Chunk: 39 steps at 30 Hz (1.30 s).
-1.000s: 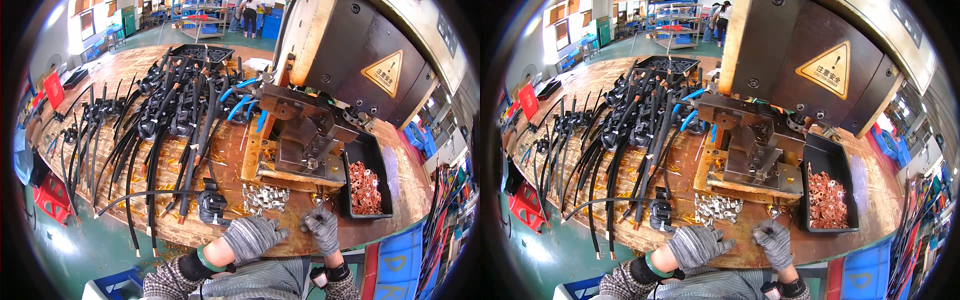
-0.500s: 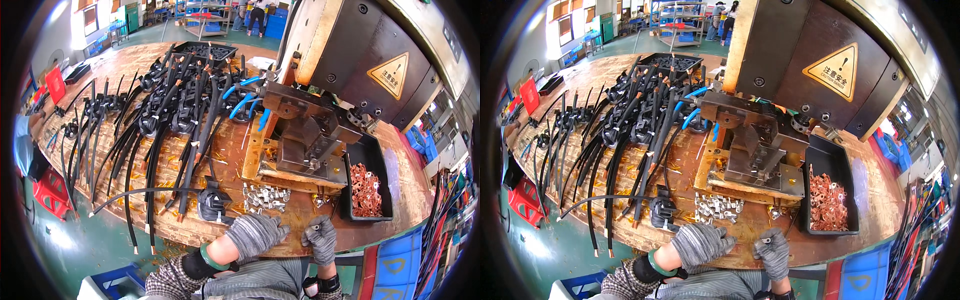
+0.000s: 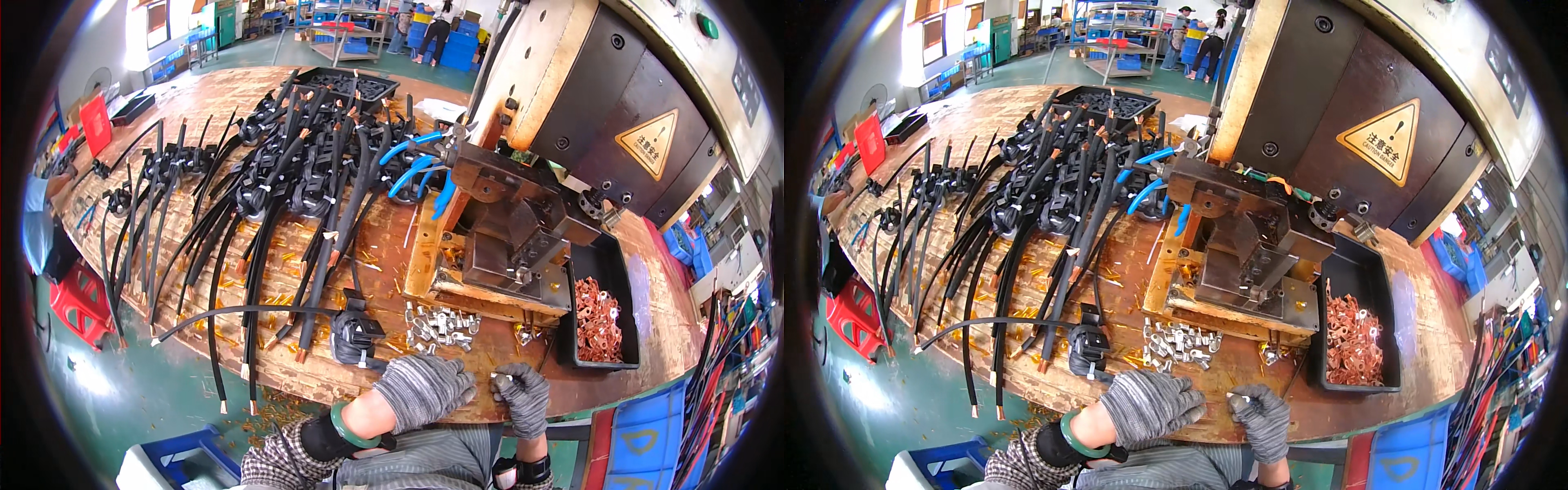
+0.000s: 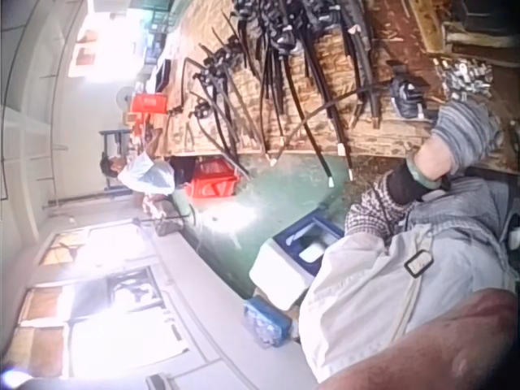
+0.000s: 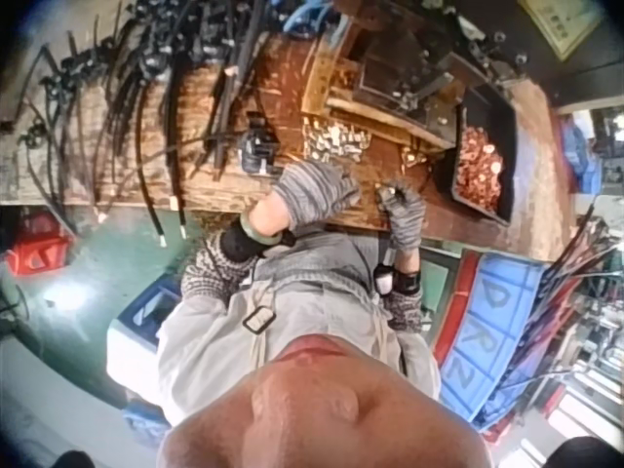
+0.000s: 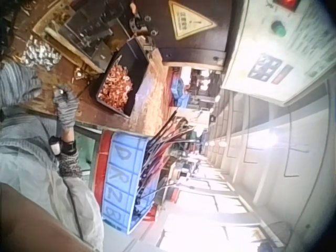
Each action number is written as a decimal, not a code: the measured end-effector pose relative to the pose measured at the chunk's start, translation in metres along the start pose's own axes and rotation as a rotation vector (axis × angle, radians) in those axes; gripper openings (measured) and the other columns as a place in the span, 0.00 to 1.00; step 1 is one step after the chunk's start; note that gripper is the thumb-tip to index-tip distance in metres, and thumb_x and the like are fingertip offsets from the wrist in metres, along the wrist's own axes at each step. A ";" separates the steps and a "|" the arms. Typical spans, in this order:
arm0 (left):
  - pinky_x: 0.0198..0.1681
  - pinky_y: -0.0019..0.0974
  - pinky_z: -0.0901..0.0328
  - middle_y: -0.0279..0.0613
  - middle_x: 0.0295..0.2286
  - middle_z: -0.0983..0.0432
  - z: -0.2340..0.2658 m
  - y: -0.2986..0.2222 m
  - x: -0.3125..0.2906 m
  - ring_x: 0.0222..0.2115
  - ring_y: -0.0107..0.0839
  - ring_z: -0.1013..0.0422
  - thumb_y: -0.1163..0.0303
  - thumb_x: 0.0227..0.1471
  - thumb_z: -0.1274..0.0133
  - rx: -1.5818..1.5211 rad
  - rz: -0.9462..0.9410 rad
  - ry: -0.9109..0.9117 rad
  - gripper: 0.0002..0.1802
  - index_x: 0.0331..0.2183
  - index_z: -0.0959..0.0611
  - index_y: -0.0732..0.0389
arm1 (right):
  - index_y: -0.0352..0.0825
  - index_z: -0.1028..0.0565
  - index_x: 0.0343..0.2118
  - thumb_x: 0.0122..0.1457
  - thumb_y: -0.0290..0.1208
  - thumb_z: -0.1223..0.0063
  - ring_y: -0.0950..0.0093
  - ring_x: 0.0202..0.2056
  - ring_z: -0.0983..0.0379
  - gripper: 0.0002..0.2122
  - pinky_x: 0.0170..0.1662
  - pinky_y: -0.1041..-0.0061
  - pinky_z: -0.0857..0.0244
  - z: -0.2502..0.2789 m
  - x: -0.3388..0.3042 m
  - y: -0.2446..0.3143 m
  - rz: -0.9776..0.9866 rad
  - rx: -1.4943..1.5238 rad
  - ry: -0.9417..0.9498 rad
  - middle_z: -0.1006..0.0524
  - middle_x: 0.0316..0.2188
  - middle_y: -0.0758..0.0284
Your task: The recorder is crimping metal terminals onto the ends of large black electrical cables using a manual crimping press machine at a workstation.
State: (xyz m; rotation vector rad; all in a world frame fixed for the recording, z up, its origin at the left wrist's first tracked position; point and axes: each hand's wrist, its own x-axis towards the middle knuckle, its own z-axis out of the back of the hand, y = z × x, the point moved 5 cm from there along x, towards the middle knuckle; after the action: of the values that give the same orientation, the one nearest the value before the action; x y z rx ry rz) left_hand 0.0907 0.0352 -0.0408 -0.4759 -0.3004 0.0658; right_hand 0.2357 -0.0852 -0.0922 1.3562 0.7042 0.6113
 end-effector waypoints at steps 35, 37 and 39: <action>0.23 0.36 0.36 0.43 0.22 0.27 0.028 -0.004 0.008 0.21 0.39 0.29 0.69 0.44 0.47 -0.127 0.026 -0.214 0.07 0.29 0.21 0.59 | 0.31 0.27 0.36 0.51 0.25 0.46 0.81 0.25 0.29 0.09 0.30 0.84 0.34 -0.032 -0.011 0.000 -0.032 0.581 0.156 0.24 0.26 0.67; 0.23 0.36 0.36 0.43 0.22 0.27 0.028 -0.006 0.007 0.20 0.40 0.29 0.69 0.44 0.46 -0.104 0.016 -0.229 0.07 0.30 0.20 0.59 | 0.31 0.27 0.35 0.52 0.25 0.46 0.81 0.25 0.29 0.08 0.30 0.84 0.34 -0.031 -0.014 0.000 -0.018 0.595 0.164 0.24 0.27 0.67; 0.22 0.36 0.35 0.43 0.23 0.26 0.028 -0.008 0.005 0.20 0.40 0.29 0.68 0.44 0.46 -0.082 0.019 -0.228 0.08 0.30 0.20 0.59 | 0.31 0.27 0.35 0.52 0.23 0.47 0.81 0.25 0.29 0.07 0.30 0.84 0.34 -0.035 -0.017 0.003 -0.007 0.562 0.203 0.24 0.27 0.67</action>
State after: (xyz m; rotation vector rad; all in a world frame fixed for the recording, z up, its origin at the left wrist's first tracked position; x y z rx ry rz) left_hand 0.0873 0.0415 -0.0123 -0.5535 -0.5234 0.1270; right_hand 0.1981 -0.0747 -0.0902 1.8207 1.1001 0.5720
